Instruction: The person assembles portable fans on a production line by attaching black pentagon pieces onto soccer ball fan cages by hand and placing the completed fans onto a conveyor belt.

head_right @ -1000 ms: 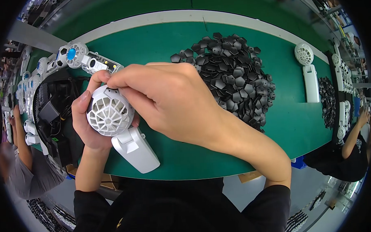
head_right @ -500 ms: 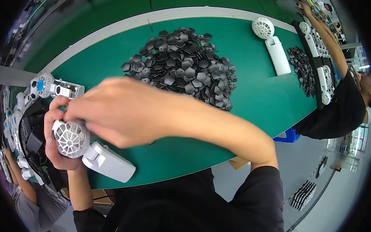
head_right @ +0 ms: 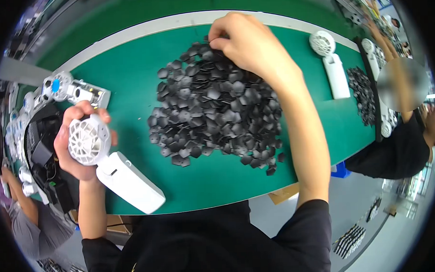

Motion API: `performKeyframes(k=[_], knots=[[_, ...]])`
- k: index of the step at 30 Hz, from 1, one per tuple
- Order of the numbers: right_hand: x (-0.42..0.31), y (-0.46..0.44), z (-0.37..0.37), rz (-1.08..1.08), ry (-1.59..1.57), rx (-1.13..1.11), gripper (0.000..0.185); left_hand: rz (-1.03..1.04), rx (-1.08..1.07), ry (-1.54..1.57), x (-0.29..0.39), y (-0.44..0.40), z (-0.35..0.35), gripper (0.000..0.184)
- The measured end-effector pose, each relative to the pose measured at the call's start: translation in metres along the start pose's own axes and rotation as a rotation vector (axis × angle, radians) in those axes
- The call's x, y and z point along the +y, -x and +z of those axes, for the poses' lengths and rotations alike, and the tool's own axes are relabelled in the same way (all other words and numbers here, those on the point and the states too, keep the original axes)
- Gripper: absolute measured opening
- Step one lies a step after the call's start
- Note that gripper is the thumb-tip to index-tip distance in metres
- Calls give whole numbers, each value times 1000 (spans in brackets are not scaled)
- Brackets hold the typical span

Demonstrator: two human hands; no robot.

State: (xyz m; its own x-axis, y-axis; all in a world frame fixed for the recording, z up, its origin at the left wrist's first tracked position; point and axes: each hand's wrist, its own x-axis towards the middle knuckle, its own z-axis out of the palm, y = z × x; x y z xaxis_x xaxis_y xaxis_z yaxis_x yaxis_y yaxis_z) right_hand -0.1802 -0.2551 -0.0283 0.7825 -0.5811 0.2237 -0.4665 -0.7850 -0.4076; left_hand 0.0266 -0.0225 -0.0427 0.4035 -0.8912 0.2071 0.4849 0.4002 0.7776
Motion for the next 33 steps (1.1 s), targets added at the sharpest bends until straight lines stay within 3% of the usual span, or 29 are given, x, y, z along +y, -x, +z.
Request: performKeyframes(k=[1, 4, 6, 10, 11, 18, 20, 23, 25, 26, 27, 31, 32, 33], knots=[[-7, -3, 1, -57, 15, 79, 12, -36, 16, 56, 0, -1, 0, 38], [-61, 0, 2, 142, -742, -72, 10, -133, 24, 252, -2, -3, -3, 40], [-93, 6, 16, 152, -1036, -201, 8, -168, 44, 323, -2, -3, -4, 41], [-135, 10, 32, 141, -1339, -253, 13, -214, 142, 310, 1, 0, 4, 40], [-135, 10, 36, 44, -1174, -225, 13, -205, 134, 298, 0, 0, 3, 40], [-139, 14, 42, -14, -1246, -257, 17, -150, 311, 305, 0, 0, 10, 42], [-139, 12, 42, 118, -1392, -361, 21, -169, 119, 321, 3, 1, 8, 42], [-137, 10, 36, 277, -1431, -533, 22, -65, 94, 240, 1, 3, 8, 41], [-137, 7, 35, 301, -1447, -612, 24, -15, 53, -27, 8, 8, -2, 38], [-137, 8, 35, 280, -1527, -639, 24, 72, -92, -109, 8, 8, -9, 34], [-137, 12, 35, 236, -1516, -607, 27, -42, -13, 170, 11, 12, 11, 28], [-133, 19, 35, 81, -1462, -525, 37, -18, 38, -57, 12, 12, 22, 30], [-134, 23, 37, 131, -1468, -484, 41, -22, -92, -11, 18, 8, 14, 34], [-140, 25, 41, 176, -1479, -450, 45, 62, 52, -46, 18, 9, 7, 40]])
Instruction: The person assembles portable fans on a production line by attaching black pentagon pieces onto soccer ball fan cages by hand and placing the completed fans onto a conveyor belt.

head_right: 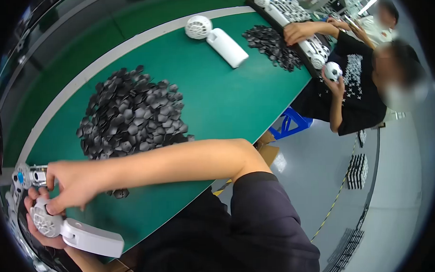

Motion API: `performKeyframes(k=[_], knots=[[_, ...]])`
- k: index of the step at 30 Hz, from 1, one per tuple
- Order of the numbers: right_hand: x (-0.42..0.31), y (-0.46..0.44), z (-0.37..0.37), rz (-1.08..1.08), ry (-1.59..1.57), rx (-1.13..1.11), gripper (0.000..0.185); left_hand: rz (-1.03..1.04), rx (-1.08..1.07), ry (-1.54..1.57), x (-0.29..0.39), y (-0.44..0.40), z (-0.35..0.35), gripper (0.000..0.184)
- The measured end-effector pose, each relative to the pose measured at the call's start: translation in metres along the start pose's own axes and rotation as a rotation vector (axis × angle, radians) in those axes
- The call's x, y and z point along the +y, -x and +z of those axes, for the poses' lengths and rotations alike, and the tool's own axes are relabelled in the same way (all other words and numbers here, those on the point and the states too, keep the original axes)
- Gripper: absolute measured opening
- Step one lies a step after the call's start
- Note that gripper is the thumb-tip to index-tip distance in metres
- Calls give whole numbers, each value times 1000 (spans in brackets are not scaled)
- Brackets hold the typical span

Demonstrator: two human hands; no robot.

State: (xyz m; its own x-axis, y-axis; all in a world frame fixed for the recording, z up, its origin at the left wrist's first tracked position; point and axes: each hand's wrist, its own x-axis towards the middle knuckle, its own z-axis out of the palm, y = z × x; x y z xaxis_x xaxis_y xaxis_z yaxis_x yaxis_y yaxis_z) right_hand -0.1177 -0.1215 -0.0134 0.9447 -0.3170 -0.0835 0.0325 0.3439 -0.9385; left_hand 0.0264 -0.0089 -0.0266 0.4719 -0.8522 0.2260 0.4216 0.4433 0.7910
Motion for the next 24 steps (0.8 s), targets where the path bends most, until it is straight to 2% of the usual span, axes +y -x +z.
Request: performKeyframes(k=[1, 2, 3, 4, 6, 7, 9, 10, 11, 12, 14, 15, 16, 18, 19, 21, 22, 24], knots=[[10, -1, 6, -20, -37, -39, 52, 84, 150, -46, 3, 1, -8, 46], [17, -3, 11, -15, 30, -92, 53, 39, -29, 4, 16, -9, -7, 51], [24, -6, 12, -7, 96, -148, 54, 82, 311, -218, 15, -10, -5, 50], [28, -8, 5, -236, 285, -248, 51, 125, 654, -441, 11, -18, 29, 50], [-6, -1, -13, 85, -29, -279, 44, 83, 536, -363, 7, -23, 15, 49], [-9, -9, -24, 125, -166, -160, 39, 88, 443, -340, 5, -23, 4, 50], [-10, -24, -56, -84, -222, 69, 36, 129, 343, -378, 1, -21, 7, 51], [-12, -31, -74, -193, -249, 188, 42, 130, 278, -388, 0, -18, 1, 51], [-18, -33, -87, -295, -281, 339, 51, 156, 197, -401, -1, -15, -5, 43], [-24, -31, -102, -369, -285, 390, 59, 163, 200, -402, -2, -12, -12, 43], [-31, -18, -113, -328, -167, 512, 61, 109, -15, -429, 0, -11, -15, 33], [-34, -11, -116, -299, -121, 546, 60, 117, 18, -405, -3, -7, -7, 21], [-33, -9, -122, -267, 11, 514, 57, 126, 22, -411, -3, -6, -8, 21], [-41, 7, -116, -196, 184, 461, 53, 62, -115, -386, -5, -3, -9, 16], [-43, 9, -119, -178, 255, 410, 46, 60, -57, -410, -6, -2, -2, 13], [-48, 19, -125, -181, 474, 409, 35, 56, -86, -417, -6, -1, 0, 13], [-49, 25, -132, -309, 831, 509, 30, 48, -113, -411, -6, -1, 0, 13], [-51, 51, -144, -355, 1109, 738, 30, 50, -103, -413, -5, 1, 3, 13]])
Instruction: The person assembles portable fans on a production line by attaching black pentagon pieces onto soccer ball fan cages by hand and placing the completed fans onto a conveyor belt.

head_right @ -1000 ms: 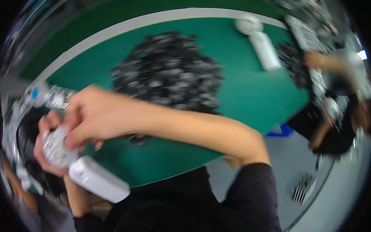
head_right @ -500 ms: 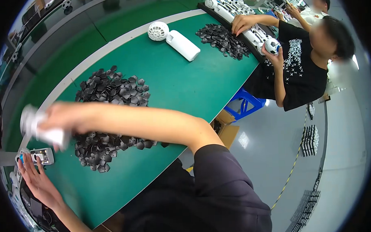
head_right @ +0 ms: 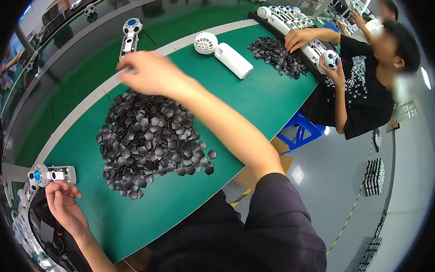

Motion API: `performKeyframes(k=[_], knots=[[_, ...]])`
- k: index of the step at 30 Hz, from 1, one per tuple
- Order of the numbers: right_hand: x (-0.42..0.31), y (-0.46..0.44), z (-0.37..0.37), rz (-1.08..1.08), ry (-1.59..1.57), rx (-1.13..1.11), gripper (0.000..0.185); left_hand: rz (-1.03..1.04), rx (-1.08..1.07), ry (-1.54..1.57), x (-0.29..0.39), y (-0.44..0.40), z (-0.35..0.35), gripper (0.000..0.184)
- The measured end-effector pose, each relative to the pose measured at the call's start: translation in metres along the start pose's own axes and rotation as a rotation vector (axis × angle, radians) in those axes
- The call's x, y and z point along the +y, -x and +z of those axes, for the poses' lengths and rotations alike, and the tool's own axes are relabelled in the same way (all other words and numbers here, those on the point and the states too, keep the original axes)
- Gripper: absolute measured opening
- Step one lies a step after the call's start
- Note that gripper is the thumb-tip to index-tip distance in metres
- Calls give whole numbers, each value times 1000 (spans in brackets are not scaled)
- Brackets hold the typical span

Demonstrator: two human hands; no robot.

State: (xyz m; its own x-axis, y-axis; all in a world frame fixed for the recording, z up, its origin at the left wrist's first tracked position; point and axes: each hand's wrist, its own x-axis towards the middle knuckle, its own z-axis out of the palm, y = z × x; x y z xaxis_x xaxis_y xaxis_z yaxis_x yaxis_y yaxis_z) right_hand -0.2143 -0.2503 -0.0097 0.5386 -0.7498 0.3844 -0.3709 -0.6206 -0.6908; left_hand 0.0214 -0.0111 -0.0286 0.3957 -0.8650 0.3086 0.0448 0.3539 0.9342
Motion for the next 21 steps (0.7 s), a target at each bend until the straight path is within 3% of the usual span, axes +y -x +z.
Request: performKeyframes(k=[4, 7, 9, 10, 13, 17, 20, 21], knots=[[58, 35, -64, 92, 687, 328, 38, -1, -10, -9, 4, 4, 2, 13], [82, 56, -96, 224, 719, 283, 41, -15, -54, -12, 6, 6, 3, 14], [71, 66, -101, 290, 880, 244, 48, -11, -62, -20, 5, 6, 5, 15], [67, 68, -105, 421, 924, 150, 57, -9, -79, -28, 5, 7, 6, 15], [94, 70, -113, 588, 864, -11, 63, 30, -104, -99, 6, 9, 8, 14], [76, 63, -96, 605, 711, 66, 62, -43, -87, -61, 4, 6, 13, 12], [45, 48, -78, 445, 456, 9, 61, -187, -146, -5, 0, 3, 10, 14], [29, 42, -70, 351, 294, -19, 61, -244, -212, -17, -3, 2, 2, 25]])
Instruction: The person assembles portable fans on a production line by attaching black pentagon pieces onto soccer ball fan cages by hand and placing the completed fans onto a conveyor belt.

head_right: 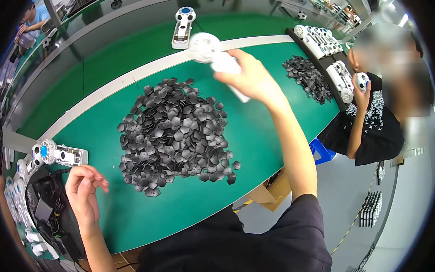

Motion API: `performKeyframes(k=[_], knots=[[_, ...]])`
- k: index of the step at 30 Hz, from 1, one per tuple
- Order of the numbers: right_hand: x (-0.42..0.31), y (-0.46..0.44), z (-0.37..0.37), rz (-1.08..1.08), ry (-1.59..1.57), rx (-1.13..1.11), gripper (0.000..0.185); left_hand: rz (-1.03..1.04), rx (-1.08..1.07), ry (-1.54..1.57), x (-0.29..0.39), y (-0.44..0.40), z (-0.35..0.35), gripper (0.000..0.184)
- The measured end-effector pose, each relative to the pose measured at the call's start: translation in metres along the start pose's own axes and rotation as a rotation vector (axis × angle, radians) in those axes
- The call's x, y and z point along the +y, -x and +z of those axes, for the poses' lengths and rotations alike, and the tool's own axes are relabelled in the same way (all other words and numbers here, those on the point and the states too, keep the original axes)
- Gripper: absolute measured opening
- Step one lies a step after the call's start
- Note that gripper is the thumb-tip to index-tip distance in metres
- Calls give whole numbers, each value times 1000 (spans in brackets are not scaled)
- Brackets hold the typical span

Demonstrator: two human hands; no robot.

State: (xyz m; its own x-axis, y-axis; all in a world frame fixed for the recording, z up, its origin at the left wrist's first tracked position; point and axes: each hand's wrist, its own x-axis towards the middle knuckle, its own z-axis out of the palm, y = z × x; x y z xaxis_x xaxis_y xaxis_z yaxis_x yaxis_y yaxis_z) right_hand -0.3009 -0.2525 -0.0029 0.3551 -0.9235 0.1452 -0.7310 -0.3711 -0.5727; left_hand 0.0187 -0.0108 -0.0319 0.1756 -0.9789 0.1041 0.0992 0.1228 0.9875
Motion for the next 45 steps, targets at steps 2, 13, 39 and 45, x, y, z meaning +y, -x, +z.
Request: performKeyframes(k=[2, 13, 39, 45], knots=[[-49, 4, 10, -194, -250, -103, 59, -26, 31, 18, 1, -1, 5, 42], [-162, -23, 77, -631, -201, -296, 32, 21, 57, 496, -15, 5, -11, 80], [-152, -5, 98, -683, 209, -501, 34, -213, -20, 796, -10, -10, -8, 69], [-148, -4, 105, -584, 84, -514, 15, -152, -61, 777, -16, -11, -7, 57]])
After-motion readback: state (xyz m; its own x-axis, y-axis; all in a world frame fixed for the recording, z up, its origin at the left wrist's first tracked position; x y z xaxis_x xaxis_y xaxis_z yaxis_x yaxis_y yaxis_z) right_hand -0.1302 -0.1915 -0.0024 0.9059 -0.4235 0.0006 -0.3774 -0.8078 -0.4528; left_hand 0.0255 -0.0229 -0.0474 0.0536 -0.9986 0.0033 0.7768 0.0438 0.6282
